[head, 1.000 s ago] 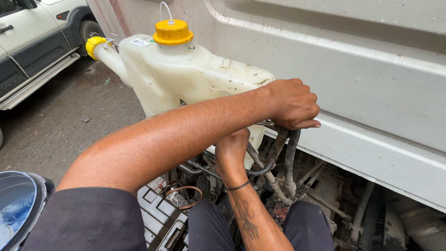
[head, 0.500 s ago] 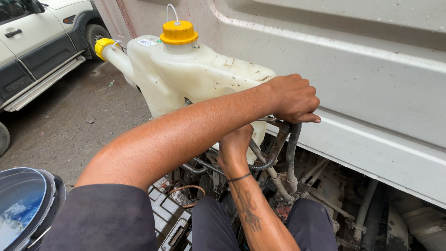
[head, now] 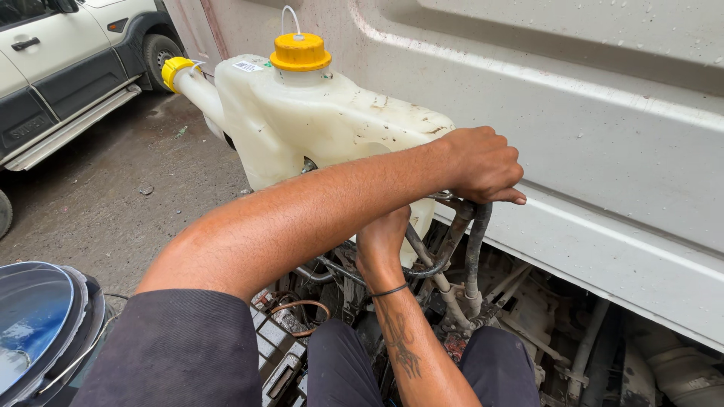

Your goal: The person secures several hoses and a white plastic tank near an engine using a wrench and a screwdriver.

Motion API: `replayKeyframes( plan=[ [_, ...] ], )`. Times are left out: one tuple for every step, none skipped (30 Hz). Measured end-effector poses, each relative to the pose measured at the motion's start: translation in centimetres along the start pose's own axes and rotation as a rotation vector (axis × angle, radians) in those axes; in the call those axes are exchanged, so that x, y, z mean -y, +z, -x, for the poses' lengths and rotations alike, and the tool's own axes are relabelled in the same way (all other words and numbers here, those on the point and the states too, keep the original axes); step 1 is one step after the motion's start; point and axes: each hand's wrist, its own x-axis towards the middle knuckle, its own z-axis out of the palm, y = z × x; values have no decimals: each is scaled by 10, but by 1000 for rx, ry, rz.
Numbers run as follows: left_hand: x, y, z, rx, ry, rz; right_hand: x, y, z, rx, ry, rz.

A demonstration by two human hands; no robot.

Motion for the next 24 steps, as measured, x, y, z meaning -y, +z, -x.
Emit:
replayKeyframes(
  plan=[
    [-3, 0, -1, 35, 6, -44, 3, 2, 0, 20, 24, -71],
    [-7, 0, -2, 69, 12, -89, 6, 5, -1, 40, 47, -143],
    [-11, 1, -3, 61, 41, -147, 9, 7, -2, 62, 69, -214],
    [-15, 2, -4, 53, 70, -206, 12, 10, -3, 58, 93, -232],
    [-18, 3, -3, 48, 96, -262, 13, 14, -3, 57, 123, -250],
    [-17, 4, -1, 13, 116, -245, 13, 16, -3, 56, 152, -268],
    [-17, 6, 2, -22, 136, -225, 11, 18, -1, 74, 146, -294],
    [-16, 8, 4, -56, 156, -206, 8, 18, 1, 92, 141, -320],
    [-16, 8, 4, -67, 169, -197, 6, 17, 1, 105, 132, -344],
    [-18, 9, 4, -78, 182, -188, 3, 15, 2, 102, 122, -336],
    [-15, 7, 3, -88, 197, -188, 1, 15, -1, 102, 105, -332],
    [-13, 5, 3, -40, 195, -176, -2, 15, -4, 102, 88, -329],
    [-12, 3, 3, 5, 183, -163, -4, 14, -6, 81, 47, -292],
    [-9, 1, 4, 50, 171, -150, -6, 14, -10, 61, 5, -256],
    [-11, 0, 5, 19, 177, -136, -9, 11, -6, 31, -29, -222],
    [-13, 0, 6, -11, 184, -123, -10, 10, -4, 51, -27, -222],
    [-14, 0, 6, -42, 194, -110, -11, 7, 0, 68, -26, -222],
    [-16, -1, 6, -18, 198, -105, -11, 4, 5, 86, -26, -222],
    [-15, -2, 6, 4, 201, -98, -8, 2, 9, 128, -60, -272],
    [-15, -3, 6, 27, 204, -90, -3, -1, 15, 171, -95, -322],
    [-15, -4, 7, 54, 196, -86, 2, -6, 22, 216, -125, -372],
    [-14, -5, 7, 81, 188, -82, 10, -13, 30, 270, -55, -453],
    [-14, -6, 7, 109, 182, -78, 19, -22, 38, 321, 15, -536],
    [-14, -7, 8, 82, 188, -76, 29, -33, 45, 372, 86, -618]
  ],
)
